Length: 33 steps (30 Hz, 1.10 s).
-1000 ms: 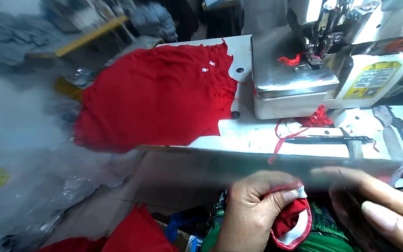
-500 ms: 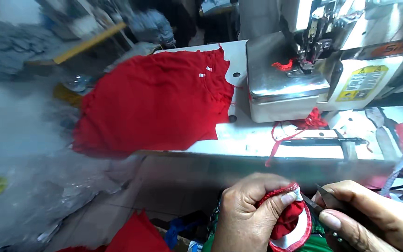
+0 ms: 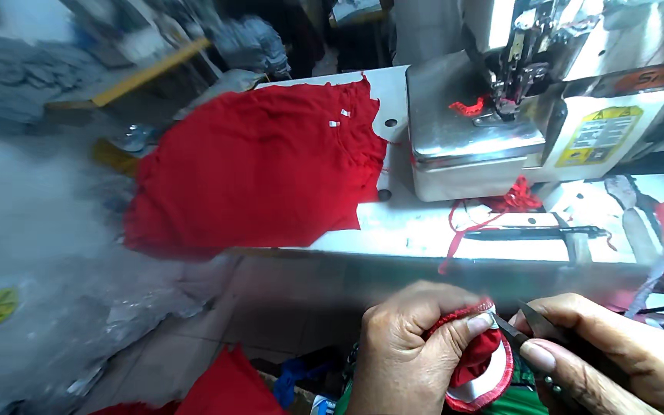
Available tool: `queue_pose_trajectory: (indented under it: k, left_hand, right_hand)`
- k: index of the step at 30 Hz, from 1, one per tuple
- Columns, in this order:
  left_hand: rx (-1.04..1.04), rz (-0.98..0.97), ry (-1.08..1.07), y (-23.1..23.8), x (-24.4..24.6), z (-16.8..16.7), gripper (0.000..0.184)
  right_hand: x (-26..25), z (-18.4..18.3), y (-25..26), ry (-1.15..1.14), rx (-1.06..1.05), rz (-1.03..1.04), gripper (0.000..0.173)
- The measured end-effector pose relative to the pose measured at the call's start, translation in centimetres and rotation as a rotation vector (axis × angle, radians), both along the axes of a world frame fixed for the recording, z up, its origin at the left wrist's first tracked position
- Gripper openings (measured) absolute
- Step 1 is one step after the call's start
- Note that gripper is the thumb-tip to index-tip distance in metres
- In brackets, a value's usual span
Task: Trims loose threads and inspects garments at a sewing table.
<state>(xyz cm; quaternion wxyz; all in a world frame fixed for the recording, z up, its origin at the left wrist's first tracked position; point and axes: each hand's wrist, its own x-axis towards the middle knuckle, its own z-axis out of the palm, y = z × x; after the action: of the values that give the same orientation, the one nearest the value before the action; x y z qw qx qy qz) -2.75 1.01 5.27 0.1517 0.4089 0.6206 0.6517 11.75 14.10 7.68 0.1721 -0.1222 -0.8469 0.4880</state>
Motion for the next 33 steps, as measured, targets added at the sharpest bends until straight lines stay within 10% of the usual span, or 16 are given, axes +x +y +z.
queue_pose_trajectory:
  k: [33]
  left_hand:
    - [-0.013,0.066,0.339,0.1,0.1,-0.7,0.014]
  right_hand:
    - [0.3,-1.1,0.4,-0.003,-0.010,-0.025,0.028]
